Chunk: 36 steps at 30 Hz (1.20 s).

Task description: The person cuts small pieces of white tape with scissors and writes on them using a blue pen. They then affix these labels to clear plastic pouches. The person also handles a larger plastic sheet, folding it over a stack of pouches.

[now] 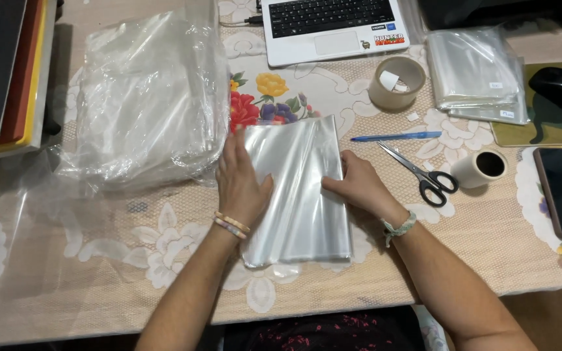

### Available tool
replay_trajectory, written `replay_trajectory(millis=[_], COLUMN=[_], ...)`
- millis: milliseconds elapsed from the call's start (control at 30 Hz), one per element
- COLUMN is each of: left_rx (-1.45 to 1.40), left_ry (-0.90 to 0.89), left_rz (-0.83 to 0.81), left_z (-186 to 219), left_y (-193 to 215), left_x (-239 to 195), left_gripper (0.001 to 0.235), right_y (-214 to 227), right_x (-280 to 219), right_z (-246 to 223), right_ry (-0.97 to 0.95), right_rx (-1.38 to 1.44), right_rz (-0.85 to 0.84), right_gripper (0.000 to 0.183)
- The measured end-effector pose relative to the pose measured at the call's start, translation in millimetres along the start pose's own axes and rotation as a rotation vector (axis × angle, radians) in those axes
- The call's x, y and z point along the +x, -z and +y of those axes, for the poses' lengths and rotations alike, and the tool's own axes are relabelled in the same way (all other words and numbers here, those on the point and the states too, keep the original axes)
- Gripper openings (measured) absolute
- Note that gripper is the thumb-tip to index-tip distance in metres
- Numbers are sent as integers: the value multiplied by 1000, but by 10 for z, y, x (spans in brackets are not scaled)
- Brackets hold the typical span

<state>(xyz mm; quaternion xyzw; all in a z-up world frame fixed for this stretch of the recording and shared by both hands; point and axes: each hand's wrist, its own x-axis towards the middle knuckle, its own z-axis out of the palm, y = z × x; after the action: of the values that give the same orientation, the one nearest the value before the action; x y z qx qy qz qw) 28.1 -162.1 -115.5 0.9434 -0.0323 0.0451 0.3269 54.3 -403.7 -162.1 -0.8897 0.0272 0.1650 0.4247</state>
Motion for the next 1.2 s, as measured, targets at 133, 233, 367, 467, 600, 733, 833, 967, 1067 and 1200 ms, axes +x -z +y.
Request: replay_trajectory(millis=[133,233,367,467,600,733,833,967,1067,1200], left_rx=[134,231,367,351,323,347,398,435,441,434], left_ry=[-516,-663,-512,-464,-442,-441,-426,-401,-402,-390], left_rz=[51,-325,-389,-396,-405,-389,-381,-421,-441,-450], left_z=[58,49,-73,-164,-259,-256,-221,-174,-148,-131], left_y=[-432,-658,-543,-499,-524,-535,-510,-463,-444,-422], left_x=[-137,-191,-71,-42,12,-11,-27,-41,-43,-56], left_gripper=[34,67,75,72,68,66,74,79,80,81], right_y=[-53,-93,-44,-32,-169,-372,-422,-313,-236,-202], right_x=[-15,24,-146,-290,-103,-35,70,206,412,709], right_z=[-48,-12,-225,-332,-8,-4,-39,-121,-203,-260], right_ry=[-42,-2,41,82,642,863,1007,902,698,580], right_rx=[-154,-226,-310,-500,-711,-667,-627,-766,-994,-1172], right_rz=[-26,19,85,158,682,614,460,321,243,253], right_gripper=[76,60,62,66,28,10,12,27,39,45])
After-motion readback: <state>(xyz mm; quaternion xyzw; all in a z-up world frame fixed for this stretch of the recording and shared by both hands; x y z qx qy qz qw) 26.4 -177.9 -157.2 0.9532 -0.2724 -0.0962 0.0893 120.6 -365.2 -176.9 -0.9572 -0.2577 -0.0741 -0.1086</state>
